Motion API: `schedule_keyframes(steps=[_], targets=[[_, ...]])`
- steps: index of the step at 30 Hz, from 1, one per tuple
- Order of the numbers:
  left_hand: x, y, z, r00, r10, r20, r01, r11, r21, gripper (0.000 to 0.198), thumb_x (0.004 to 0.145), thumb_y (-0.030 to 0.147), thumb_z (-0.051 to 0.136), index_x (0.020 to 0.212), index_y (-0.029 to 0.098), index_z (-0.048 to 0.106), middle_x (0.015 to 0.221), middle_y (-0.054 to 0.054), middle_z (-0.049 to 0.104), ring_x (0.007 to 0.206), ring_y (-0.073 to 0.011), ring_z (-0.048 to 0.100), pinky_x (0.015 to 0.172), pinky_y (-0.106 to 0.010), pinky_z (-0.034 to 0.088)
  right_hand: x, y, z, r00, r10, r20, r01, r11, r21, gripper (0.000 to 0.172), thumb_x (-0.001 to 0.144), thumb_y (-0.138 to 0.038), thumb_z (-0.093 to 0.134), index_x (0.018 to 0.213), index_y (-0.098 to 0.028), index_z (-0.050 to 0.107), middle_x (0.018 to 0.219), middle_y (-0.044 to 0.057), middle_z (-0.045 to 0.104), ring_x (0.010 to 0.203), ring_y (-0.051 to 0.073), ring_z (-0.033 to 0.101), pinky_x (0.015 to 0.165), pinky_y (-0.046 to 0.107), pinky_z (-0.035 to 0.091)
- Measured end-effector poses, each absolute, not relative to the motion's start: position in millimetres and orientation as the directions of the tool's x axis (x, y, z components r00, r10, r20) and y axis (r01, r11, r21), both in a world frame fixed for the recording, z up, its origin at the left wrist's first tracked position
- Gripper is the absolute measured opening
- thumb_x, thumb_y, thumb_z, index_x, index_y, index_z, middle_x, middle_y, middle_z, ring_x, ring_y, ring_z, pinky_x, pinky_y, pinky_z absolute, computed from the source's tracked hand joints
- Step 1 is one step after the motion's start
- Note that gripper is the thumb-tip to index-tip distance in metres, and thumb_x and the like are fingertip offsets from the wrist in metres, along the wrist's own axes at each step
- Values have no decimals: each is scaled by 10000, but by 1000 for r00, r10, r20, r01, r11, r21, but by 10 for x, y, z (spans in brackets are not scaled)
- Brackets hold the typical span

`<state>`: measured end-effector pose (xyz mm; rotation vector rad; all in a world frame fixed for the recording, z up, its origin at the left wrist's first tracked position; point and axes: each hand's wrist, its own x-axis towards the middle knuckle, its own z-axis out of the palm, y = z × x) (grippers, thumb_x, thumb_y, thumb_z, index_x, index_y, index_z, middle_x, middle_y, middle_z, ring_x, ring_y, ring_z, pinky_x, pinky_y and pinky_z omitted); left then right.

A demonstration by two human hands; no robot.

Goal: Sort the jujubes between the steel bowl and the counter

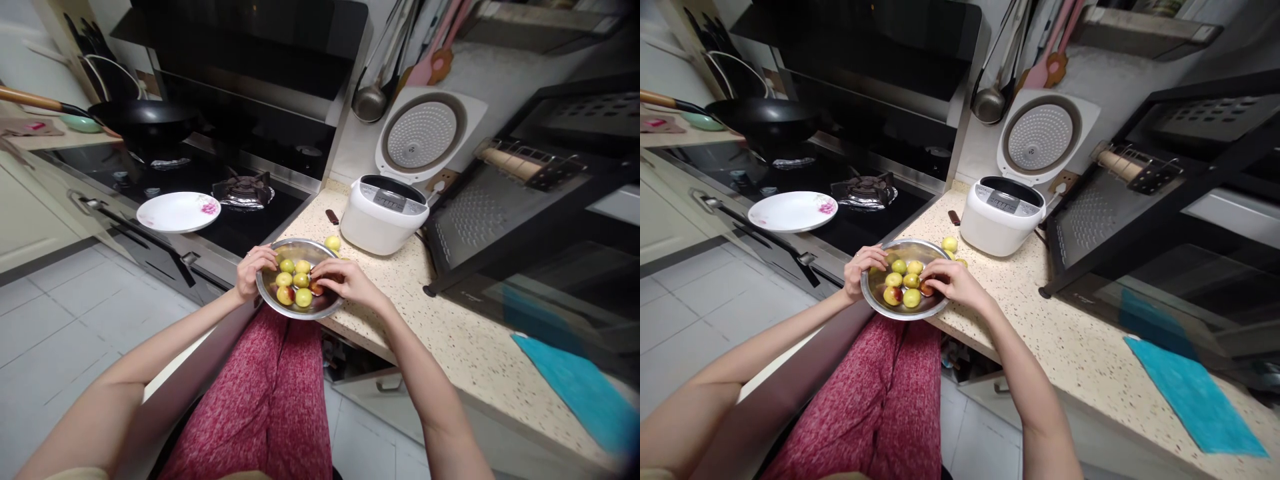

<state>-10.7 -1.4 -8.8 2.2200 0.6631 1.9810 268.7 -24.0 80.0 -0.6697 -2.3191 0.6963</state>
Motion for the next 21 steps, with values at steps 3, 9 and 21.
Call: schedule_keyframes(steps=[3,9,21], targets=[[-106,-11,-94,56,378,924,257,-900,353,687,1102,485,172,739,200,681,785,-79,741,880,-233,713,974,-487,576,2706,-237,815,-666,616,420,294,734,-612,138,988,-234,676,1054,-229,797,1084,73,792,1023,215,743,947,414,596],[-118,-27,-85,60,417,907,284,-878,385,721,1094,535,156,721,207,678,781,-79,747,878,-239,721,959,-495,587,2790,-188,832,-611,649,453,327,729,-602,142,972,-207,691,1041,-229,813,1064,65,801,997,211,738,930,398,588],[-127,-21,-83,62,410,910,245,-890,384,690,1101,488,178,737,205,690,789,-71,744,882,-234,716,974,-486,564,3268,-3,942,-246,838,487,716,495,-492,98,933,-224,708,953,-204,802,1007,84,807,955,268,747,900,430,571]])
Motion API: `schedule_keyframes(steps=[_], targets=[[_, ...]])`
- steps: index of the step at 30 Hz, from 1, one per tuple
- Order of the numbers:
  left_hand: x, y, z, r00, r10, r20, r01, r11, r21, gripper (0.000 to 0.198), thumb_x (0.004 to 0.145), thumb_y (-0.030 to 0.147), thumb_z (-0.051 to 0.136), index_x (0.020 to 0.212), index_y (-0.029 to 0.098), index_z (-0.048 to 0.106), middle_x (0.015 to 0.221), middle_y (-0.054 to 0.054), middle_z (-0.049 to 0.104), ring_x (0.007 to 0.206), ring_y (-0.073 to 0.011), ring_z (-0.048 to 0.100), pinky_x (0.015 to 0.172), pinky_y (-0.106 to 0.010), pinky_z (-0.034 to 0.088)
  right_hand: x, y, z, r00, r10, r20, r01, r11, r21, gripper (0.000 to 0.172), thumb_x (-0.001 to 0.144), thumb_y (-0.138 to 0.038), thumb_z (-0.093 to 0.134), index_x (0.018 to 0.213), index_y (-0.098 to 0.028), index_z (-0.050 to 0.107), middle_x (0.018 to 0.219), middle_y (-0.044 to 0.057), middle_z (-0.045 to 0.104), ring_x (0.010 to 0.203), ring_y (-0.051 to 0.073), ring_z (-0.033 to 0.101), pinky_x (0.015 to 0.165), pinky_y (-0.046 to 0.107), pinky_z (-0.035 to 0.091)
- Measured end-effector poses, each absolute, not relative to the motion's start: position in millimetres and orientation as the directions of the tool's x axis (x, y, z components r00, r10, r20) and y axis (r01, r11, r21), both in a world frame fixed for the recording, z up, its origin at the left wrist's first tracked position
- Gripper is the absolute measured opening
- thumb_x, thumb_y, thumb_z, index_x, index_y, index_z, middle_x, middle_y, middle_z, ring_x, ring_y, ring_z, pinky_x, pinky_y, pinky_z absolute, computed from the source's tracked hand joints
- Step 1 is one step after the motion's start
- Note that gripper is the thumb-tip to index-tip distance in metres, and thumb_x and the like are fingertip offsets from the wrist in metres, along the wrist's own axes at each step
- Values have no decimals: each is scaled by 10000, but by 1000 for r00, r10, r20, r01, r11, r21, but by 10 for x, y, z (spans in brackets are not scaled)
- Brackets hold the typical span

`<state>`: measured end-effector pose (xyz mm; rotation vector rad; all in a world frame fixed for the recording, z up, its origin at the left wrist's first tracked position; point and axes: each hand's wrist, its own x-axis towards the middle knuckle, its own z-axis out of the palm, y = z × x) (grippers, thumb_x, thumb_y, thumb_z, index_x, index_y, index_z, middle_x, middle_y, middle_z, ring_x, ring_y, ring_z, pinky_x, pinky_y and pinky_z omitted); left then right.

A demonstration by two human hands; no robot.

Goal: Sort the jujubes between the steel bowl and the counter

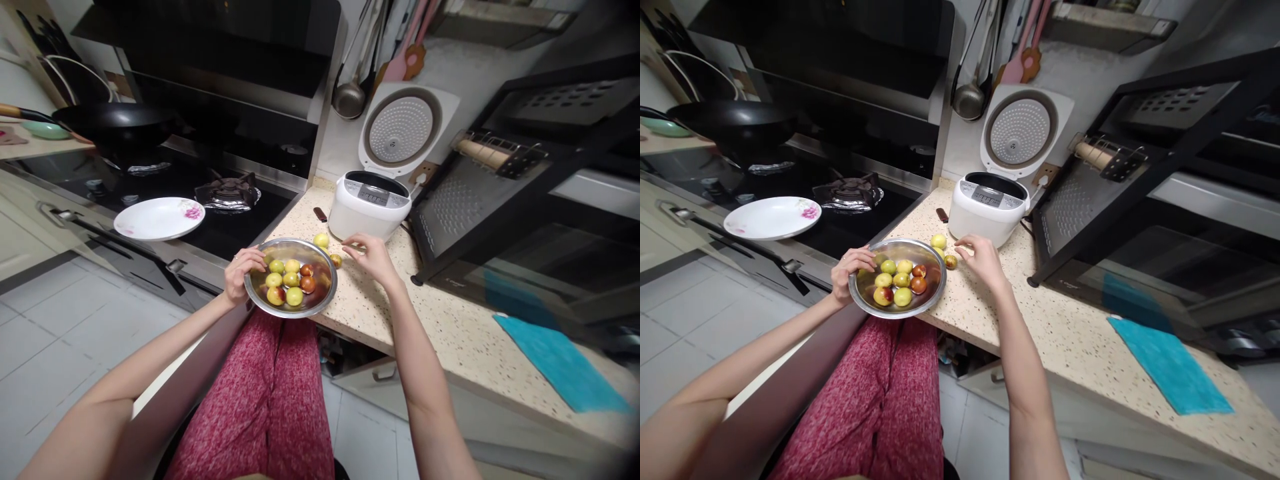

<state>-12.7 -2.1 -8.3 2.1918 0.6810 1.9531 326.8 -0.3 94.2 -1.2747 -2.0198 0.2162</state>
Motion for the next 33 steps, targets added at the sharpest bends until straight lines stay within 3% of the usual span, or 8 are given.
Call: schedule_keyframes(steps=[6,10,18,21,25,30,33], targets=[[-126,-24,-80,63,406,912,261,-888,378,691,1101,482,174,729,202,684,786,-74,742,874,-235,716,966,-491,568,3263,-5,853,-273,920,282,816,377,-439,194,876,-264,805,1061,-210,788,1126,92,803,1042,290,745,882,398,562],[-123,-23,-82,58,415,908,277,-881,384,696,1099,502,173,721,206,677,778,-74,742,871,-239,718,958,-493,571,3157,-40,854,-284,936,211,853,346,-391,221,847,-249,832,1060,-207,786,1094,94,806,1000,282,749,850,357,538],[-120,-22,-73,61,394,917,249,-896,368,678,1101,473,175,734,208,679,786,-73,742,876,-239,714,962,-491,567,3079,-56,813,-221,943,249,883,302,-359,171,815,-214,776,978,-194,729,945,81,789,848,247,715,725,306,488],[-121,-23,-74,62,400,915,255,-892,373,683,1101,486,176,728,208,675,788,-71,745,878,-235,717,961,-489,570,3100,-55,841,-180,920,349,805,342,-485,251,827,-262,759,1056,-188,687,987,77,779,844,240,709,731,320,513],[-120,-27,-76,58,405,912,258,-889,378,679,1101,500,182,730,211,672,787,-68,743,874,-231,715,962,-486,572,3068,-124,966,-310,835,455,565,547,-618,279,858,-348,765,1085,-205,692,1065,69,768,958,239,719,853,356,565],[-116,-33,-72,53,428,902,268,-877,400,703,1090,540,168,710,219,664,775,-73,742,875,-242,718,971,-500,576,2971,-241,1065,-613,692,382,377,681,-628,323,865,-379,818,1152,-241,765,1148,71,773,1044,247,706,960,418,564],[-115,-35,-71,51,431,901,279,-872,402,705,1084,556,171,705,218,661,773,-75,743,869,-244,721,963,-501,584,2941,-252,1045,-709,621,334,325,708,-627,346,864,-360,839,1194,-273,783,1150,67,774,1045,244,705,984,440,555]])
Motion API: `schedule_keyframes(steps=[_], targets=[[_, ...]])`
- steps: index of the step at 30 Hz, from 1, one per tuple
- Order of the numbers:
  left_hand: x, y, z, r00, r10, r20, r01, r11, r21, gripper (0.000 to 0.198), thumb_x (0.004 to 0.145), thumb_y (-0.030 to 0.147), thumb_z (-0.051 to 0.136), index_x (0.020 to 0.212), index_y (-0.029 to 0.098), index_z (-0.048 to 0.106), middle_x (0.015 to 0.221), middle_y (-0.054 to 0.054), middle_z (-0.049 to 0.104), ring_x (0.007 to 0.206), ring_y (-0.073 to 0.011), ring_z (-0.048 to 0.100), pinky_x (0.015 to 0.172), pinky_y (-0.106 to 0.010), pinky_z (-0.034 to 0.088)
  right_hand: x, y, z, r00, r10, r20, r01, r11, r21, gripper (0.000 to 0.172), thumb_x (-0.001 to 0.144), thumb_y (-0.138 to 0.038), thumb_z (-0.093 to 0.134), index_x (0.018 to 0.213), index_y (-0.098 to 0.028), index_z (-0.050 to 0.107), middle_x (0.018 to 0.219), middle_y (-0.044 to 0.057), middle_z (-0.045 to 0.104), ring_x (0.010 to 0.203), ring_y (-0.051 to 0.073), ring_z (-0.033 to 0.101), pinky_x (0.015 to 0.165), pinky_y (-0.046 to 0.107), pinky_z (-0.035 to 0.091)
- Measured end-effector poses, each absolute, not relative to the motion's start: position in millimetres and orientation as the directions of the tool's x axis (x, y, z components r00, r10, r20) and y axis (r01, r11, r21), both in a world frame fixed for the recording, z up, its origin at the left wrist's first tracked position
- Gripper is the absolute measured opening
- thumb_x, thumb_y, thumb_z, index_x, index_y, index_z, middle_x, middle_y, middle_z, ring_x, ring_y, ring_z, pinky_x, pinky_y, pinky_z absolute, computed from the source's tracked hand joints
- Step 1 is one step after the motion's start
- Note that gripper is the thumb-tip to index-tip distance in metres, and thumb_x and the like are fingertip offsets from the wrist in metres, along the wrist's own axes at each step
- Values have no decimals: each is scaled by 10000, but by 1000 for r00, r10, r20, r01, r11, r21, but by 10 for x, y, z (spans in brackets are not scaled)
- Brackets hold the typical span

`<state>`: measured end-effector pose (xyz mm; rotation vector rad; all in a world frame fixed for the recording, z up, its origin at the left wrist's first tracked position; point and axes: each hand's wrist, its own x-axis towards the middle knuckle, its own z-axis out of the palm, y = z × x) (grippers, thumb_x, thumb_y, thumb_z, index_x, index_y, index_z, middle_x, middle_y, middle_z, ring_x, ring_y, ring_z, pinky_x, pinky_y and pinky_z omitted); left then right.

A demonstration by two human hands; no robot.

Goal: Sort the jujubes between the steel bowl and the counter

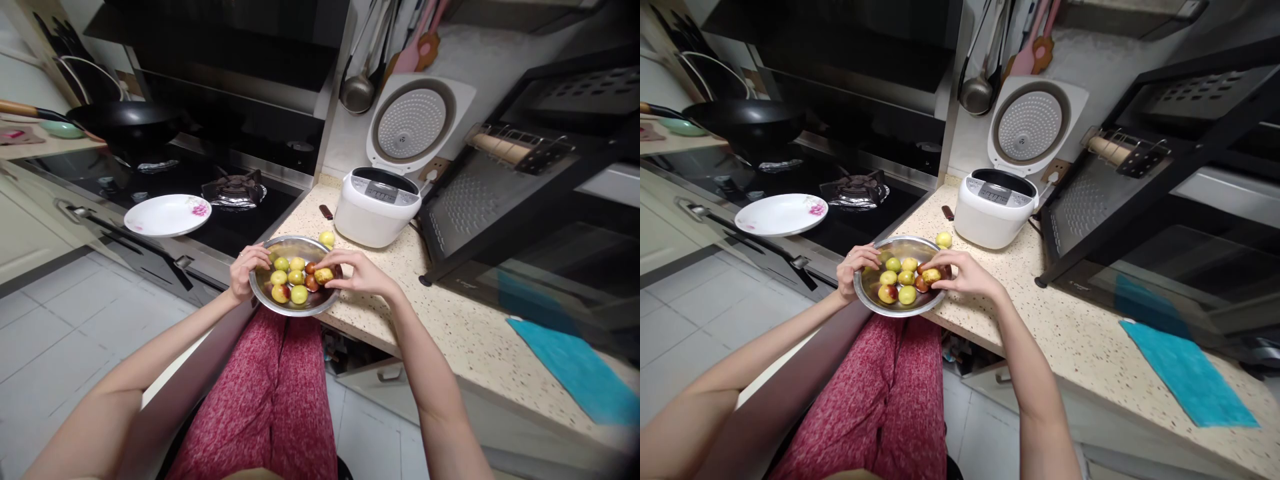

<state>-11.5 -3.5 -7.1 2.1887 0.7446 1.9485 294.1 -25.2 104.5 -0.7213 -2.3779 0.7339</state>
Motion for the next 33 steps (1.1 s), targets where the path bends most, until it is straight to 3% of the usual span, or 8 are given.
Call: schedule_keyframes(steps=[4,15,26,29,33], targets=[[-116,-37,-70,52,431,901,282,-872,401,704,1084,551,176,704,216,664,771,-76,743,867,-246,719,957,-506,586,2925,-243,1020,-760,584,287,279,690,-667,355,868,-336,843,1214,-281,788,1173,65,773,1051,235,718,981,428,563],[-95,-43,-53,42,416,908,270,-880,391,697,1091,517,171,700,213,662,766,-76,739,872,-243,714,962,-504,582,2856,-297,1043,-812,524,255,157,618,-770,159,923,-318,780,1066,-282,840,1134,56,812,1095,211,746,1057,436,564],[-108,-25,-65,44,429,902,276,-873,402,722,1084,568,165,689,218,658,764,-74,739,862,-242,718,957,-504,580,2832,-278,937,-803,530,273,184,656,-732,167,963,-358,730,1061,-287,846,1100,65,828,1099,227,763,1019,432,595],[-108,-29,-71,41,422,906,252,-882,399,694,1091,537,184,711,217,669,783,-73,744,881,-242,714,976,-504,572,2843,-261,950,-722,594,356,216,682,-699,176,974,-350,711,1061,-280,847,1090,60,830,1044,228,772,1004,424,593],[-110,-33,-75,42,423,905,256,-880,399,695,1091,528,178,706,219,667,774,-71,738,875,-241,711,966,-498,573,2938,-182,963,-409,745,527,401,666,-629,197,988,-332,672,1043,-256,845,1088,71,825,1022,248,767,976,421,590]])
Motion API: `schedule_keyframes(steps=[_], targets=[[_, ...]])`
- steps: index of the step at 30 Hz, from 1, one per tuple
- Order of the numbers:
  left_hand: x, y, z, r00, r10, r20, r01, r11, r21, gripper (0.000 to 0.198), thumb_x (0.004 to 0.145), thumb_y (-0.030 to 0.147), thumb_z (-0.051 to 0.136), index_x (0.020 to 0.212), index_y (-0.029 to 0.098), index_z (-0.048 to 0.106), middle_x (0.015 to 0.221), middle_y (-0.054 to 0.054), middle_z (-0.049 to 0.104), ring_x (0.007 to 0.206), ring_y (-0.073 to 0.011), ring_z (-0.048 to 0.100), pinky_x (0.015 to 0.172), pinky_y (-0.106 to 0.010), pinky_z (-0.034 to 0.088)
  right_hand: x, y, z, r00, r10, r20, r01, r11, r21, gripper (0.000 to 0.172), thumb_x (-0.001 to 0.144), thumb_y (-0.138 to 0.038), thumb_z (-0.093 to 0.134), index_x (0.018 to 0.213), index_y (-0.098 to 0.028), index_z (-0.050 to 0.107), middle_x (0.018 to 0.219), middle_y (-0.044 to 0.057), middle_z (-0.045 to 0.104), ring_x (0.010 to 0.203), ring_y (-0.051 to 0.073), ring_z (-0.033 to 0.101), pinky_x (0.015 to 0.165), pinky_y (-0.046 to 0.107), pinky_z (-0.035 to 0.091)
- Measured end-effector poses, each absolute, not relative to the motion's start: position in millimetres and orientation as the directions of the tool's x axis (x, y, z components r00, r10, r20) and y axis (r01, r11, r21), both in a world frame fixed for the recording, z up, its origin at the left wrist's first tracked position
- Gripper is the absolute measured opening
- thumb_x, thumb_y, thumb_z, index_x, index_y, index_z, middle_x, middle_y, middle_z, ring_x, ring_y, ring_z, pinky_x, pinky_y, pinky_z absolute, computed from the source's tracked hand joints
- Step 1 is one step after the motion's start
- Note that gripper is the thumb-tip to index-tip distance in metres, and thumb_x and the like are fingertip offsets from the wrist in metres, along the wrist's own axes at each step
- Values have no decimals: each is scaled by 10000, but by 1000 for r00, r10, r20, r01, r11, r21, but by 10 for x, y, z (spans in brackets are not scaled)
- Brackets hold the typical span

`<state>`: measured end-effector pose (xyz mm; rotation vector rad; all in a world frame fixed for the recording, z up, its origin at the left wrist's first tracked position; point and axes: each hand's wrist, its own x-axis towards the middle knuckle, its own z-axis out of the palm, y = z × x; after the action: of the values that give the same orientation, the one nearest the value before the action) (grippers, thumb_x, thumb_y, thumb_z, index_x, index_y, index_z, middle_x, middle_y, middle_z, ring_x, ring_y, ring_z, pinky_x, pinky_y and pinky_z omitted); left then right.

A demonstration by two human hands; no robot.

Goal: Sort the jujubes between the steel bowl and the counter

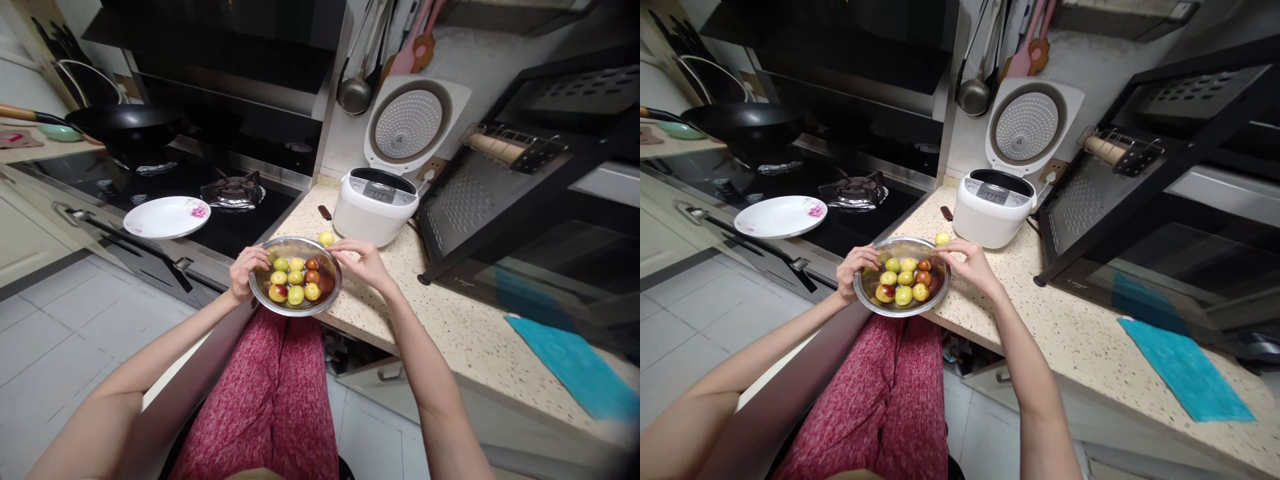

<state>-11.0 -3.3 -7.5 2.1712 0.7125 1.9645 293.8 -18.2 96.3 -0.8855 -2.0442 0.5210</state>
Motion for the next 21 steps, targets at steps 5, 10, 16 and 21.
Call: schedule_keyframes(steps=[5,10,16,21], targets=[[-122,-32,-67,46,449,892,282,-863,419,723,1083,579,169,686,218,654,764,-71,738,863,-241,719,958,-499,576,3070,-25,844,-247,790,561,673,557,-487,210,978,-232,631,1082,-211,812,1106,102,804,1045,272,742,967,424,572],[-127,-29,-52,58,427,903,290,-872,394,705,1072,617,220,696,220,665,750,-64,733,854,-242,723,949,-499,580,3070,25,728,-371,798,474,676,582,-451,242,963,-187,659,1173,-213,775,1196,106,771,1100,277,724,995,437,559],[-126,-24,-53,56,428,902,280,-874,397,709,1084,552,179,686,220,663,742,-69,734,847,-242,719,957,-498,578,3052,32,694,-459,778,430,644,624,-442,367,944,-146,678,1298,-227,734,1293,122,724,1195,286,687,1052,478,542],[-131,-21,-62,57,411,910,274,-883,382,690,1086,524,190,699,219,672,750,-69,737,852,-243,719,962,-497,580,3044,39,688,-494,757,429,629,651,-425,412,954,-135,661,1348,-241,713,1310,122,707,1214,282,673,1061,477,541]])
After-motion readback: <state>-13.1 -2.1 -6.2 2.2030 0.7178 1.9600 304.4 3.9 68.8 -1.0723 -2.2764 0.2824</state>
